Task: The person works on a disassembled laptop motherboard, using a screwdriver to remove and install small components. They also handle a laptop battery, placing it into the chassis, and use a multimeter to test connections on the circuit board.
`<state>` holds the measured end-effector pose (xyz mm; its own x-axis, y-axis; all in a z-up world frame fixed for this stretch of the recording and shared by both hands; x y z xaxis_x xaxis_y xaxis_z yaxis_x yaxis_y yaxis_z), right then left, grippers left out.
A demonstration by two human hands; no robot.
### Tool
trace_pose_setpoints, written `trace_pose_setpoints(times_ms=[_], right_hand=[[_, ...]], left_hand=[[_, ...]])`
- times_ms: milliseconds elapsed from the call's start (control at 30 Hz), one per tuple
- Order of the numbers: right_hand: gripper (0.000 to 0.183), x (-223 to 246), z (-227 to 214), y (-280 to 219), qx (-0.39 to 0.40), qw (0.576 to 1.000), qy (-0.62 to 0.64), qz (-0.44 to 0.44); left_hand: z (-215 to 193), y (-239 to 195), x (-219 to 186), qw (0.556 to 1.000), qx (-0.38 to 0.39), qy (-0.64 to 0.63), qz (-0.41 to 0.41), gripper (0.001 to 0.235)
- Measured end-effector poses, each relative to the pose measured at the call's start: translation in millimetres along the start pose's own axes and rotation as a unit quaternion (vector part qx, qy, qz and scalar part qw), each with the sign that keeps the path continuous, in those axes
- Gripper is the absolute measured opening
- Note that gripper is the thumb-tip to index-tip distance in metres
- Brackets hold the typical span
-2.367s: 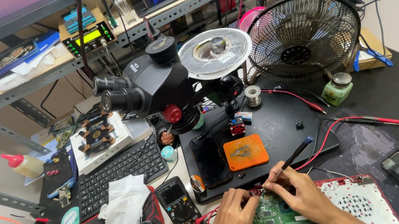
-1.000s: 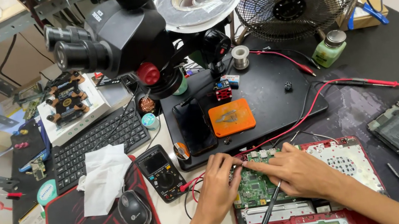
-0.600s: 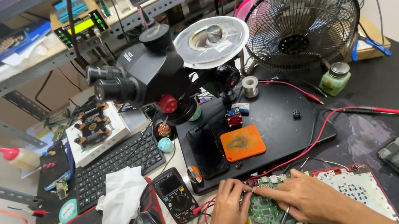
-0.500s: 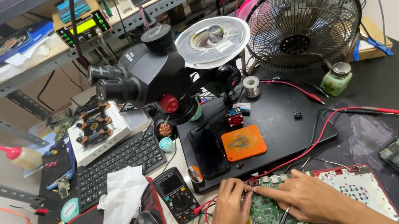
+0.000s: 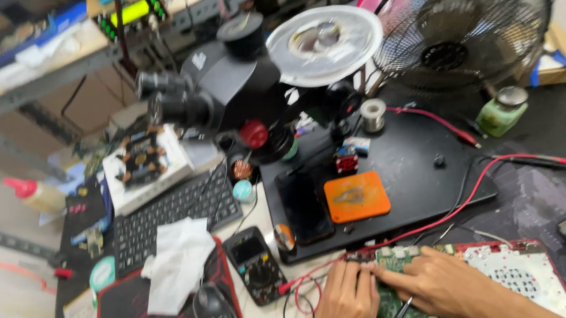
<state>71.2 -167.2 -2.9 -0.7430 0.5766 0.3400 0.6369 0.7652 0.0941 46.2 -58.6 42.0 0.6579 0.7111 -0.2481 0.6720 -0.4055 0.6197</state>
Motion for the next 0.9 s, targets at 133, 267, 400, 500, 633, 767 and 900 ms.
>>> trace_pose_setpoints(times_ms=[133, 267, 400, 500, 633, 767, 900], right_hand=[[0.061, 5, 4, 7, 0.038, 0.999, -0.004, 0.001], [0.055, 16, -30, 22, 0.056, 0.996, 0.020, 0.069], [0.034, 23, -53, 34, 0.026, 0.952, 0.202, 0.227], [0.031, 33, -45, 36, -0.051, 0.930, 0.295, 0.215], [0.021, 41, -41, 38, -0.232, 0.950, 0.207, 0.041], [0.014, 21, 2, 50, -0.157, 0.948, 0.255, 0.108], [0.018, -15, 35, 44, -0.213, 0.941, 0.237, 0.116]], left_hand=[[-6, -1, -2, 1.000, 0.019, 0.003, -0.019, 0.014], [-25, 0, 3, 0.999, 0.017, -0.041, -0.032, 0.017], [-68, -11, 19, 0.991, 0.015, -0.089, -0.094, 0.041], [-111, -51, 58, 0.979, -0.075, 0.036, -0.184, 0.043], [-164, -85, 89, 0.928, -0.176, 0.217, -0.248, 0.039], [-165, -117, 112, 0.890, -0.193, 0.280, -0.305, 0.045], [-155, -134, 128, 0.884, -0.167, 0.268, -0.344, 0.045]])
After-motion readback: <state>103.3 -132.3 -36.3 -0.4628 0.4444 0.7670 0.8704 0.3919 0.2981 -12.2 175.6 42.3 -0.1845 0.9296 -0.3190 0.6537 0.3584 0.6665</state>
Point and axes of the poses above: each hand's wrist, its own y-axis towards the middle knuckle, its own z-axis out of the palm, x = y × z, the point moved 10 cm from there along y, towards the middle knuckle, and after that the axes turned 5 degrees about y, right-handed, at the moved point
